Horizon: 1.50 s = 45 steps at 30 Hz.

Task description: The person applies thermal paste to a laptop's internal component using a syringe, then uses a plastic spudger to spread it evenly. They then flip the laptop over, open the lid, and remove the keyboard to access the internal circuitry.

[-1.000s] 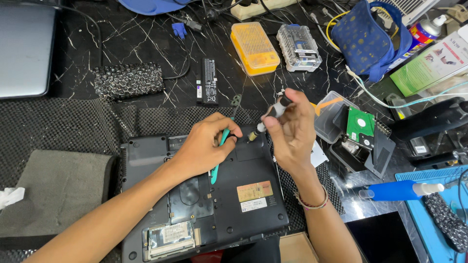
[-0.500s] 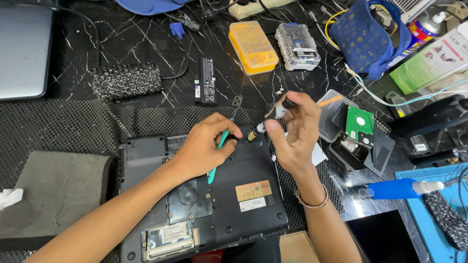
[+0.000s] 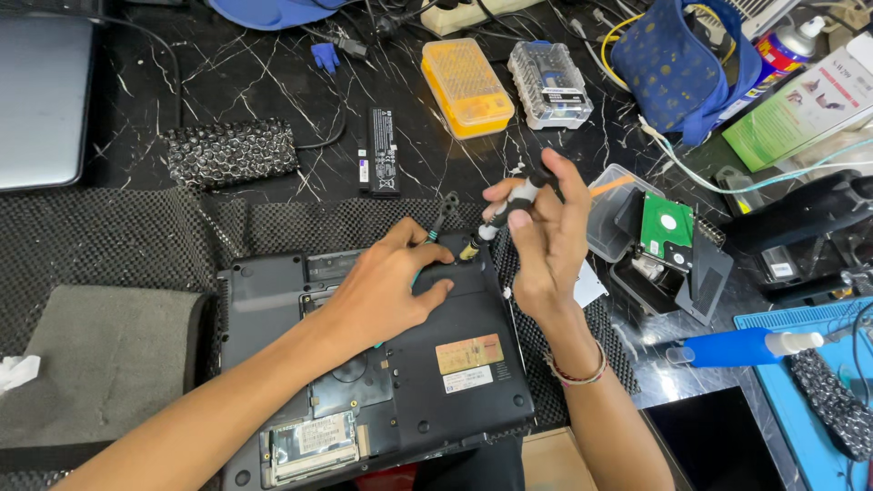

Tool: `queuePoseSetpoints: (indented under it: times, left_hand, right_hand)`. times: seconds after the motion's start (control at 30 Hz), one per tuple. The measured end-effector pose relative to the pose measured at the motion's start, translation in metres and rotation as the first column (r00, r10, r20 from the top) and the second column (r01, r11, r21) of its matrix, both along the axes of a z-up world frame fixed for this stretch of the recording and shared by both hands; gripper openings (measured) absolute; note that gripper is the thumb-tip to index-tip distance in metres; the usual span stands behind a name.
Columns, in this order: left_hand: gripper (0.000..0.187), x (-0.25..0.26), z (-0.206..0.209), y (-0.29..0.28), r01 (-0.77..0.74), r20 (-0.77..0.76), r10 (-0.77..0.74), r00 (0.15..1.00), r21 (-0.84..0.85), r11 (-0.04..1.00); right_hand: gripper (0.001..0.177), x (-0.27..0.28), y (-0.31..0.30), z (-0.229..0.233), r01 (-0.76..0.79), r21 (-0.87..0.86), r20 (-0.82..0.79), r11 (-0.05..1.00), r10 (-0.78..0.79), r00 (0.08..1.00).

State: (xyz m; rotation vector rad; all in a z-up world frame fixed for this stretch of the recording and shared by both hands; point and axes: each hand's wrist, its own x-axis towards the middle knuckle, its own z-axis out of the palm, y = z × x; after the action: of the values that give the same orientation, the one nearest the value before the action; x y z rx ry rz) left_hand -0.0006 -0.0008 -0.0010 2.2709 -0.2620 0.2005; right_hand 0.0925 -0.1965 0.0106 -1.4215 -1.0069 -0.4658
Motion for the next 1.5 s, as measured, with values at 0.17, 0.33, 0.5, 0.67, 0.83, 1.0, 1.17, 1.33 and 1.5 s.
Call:
queuePoseSetpoints:
  times: [0.17,0.33,0.5,0.67,0.83,1.0,1.17,1.33,1.5]
  left_hand:
    - [0.033,0.002,0.000,-0.001,-0.006,0.003,0.006,1.000,0.005,1.000]
    - [0.037,0.005,0.015,0.002,0.013,-0.086,-0.014,0.996,-0.011,1.000]
    - [0.036,0.016,0.019,-0.003,0.028,-0.196,-0.026,0.980,0.011,1.000]
    - [0.031,0.027,0.016,-0.006,0.037,-0.248,-0.020,0.968,0.065,0.997]
    - [0.032,0.026,0.020,-0.008,0.030,-0.299,0.002,0.954,0.101,0.994]
    - [0.032,0.024,0.024,-0.010,0.020,-0.359,0.020,0.933,0.108,0.994]
    - [0.033,0.024,0.025,-0.008,0.022,-0.336,0.010,0.942,0.091,0.996]
    - [0.035,0.024,0.026,-0.005,0.041,-0.357,0.006,0.934,0.125,0.991]
    - [0.035,0.018,0.042,0.000,0.065,-0.403,-0.034,0.915,0.063,0.996]
  right_hand:
    - [0.060,0.002,-0.003,-0.001,0.065,-0.045,0.049,0.997,-0.063,0.997]
    - [0.057,-0.002,0.003,0.002,0.033,-0.049,0.073,0.998,-0.029,0.997]
    - [0.056,0.002,0.000,0.002,0.029,0.035,0.124,0.999,-0.033,0.992]
    - [0.055,0.003,-0.002,0.001,0.035,0.066,0.118,0.997,-0.043,0.992]
    - [0.054,0.005,-0.003,-0.002,0.024,0.090,0.122,0.996,-0.035,0.992]
    - [0.054,0.005,-0.005,0.001,0.055,0.100,0.144,0.993,-0.069,0.987]
    - [0.053,0.003,-0.005,0.003,0.098,0.088,0.141,0.991,-0.110,0.984]
    - [0.053,0.004,-0.005,0.002,0.095,0.101,0.133,0.990,-0.108,0.985]
    - [0.053,0.004,-0.003,0.001,0.086,0.115,0.109,0.990,-0.099,0.989]
